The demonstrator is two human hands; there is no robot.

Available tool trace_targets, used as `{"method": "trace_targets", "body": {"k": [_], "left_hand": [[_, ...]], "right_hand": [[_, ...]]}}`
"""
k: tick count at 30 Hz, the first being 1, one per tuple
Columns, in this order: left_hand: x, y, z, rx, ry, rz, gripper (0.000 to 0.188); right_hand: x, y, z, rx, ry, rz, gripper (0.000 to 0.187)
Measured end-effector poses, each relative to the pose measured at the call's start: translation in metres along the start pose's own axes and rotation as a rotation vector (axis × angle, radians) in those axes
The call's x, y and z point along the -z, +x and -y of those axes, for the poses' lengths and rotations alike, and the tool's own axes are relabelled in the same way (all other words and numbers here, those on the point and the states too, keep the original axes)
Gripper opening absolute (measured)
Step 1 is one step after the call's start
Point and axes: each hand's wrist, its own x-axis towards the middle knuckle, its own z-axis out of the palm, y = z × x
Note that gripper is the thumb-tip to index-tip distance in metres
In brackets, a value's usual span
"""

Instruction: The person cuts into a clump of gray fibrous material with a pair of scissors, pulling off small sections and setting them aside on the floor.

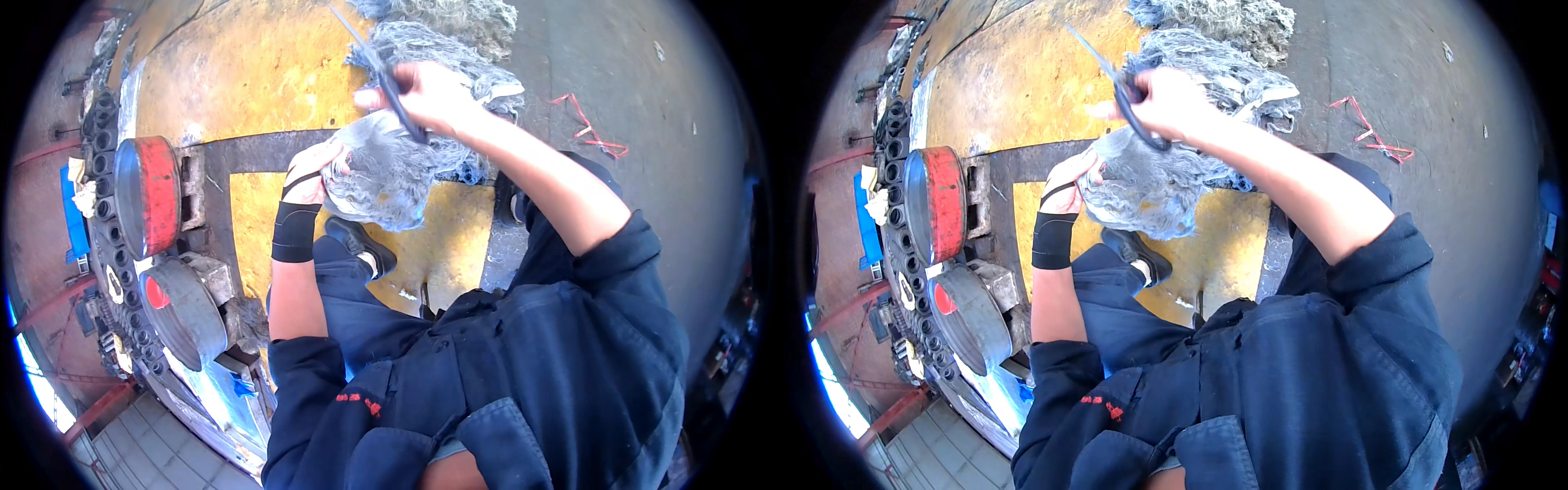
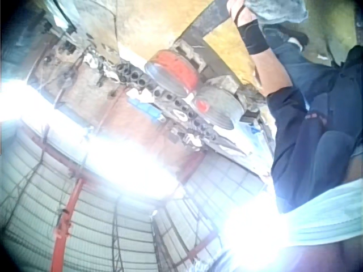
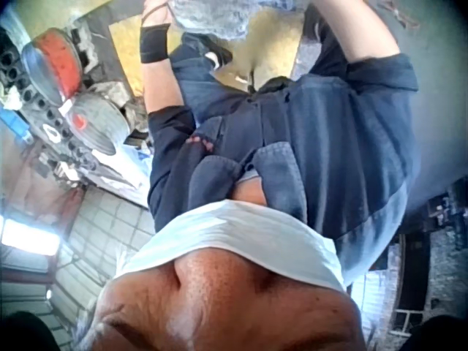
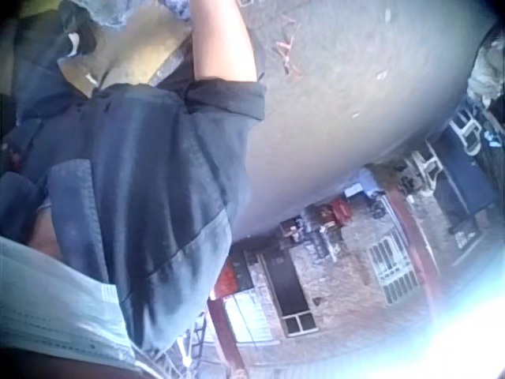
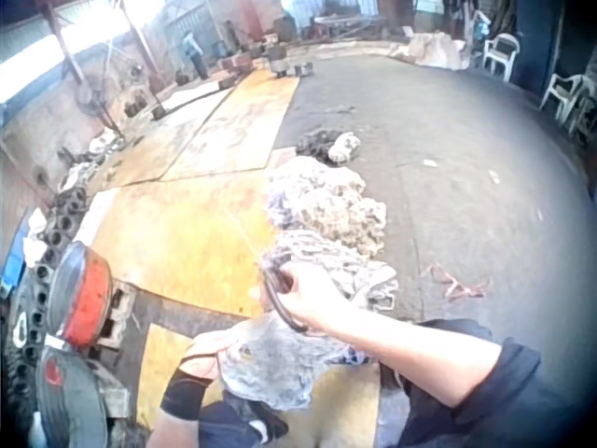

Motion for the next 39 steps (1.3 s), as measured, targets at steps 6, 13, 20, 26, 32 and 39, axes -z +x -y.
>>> {"method": "trace_targets", "body": {"k": [6, 13, 20, 26, 32, 39], "left_hand": [[0.019, -0.003, -0.006, -0.066, 0.033, -0.027, 0.028], [0.037, -0.004, -0.002, -0.114, -0.005, -0.025, 0.018], [0.03, -0.007, -0.007, -0.129, 0.04, -0.023, 0.02], [0.024, -0.008, -0.009, -0.162, 0.04, -0.023, 0.02], [0.022, -0.009, -0.01, -0.151, 0.051, -0.008, 0.02], [0.012, -0.014, -0.009, -0.159, 0.098, -0.064, 0.02]], "right_hand": [[-0.042, -0.041, -0.018, -0.485, 0.431, 0.56, 0.062], [-0.055, -0.062, -0.026, -0.606, 0.626, 0.859, 0.062], [-0.058, -0.068, -0.028, -0.7, 0.617, 0.87, 0.068], [-0.057, -0.069, -0.027, -0.704, 0.588, 0.867, 0.07], [-0.062, -0.067, -0.028, -0.697, 0.622, 0.844, 0.069], [-0.072, -0.06, -0.036, -0.7, 0.669, 0.81, 0.061]]}}
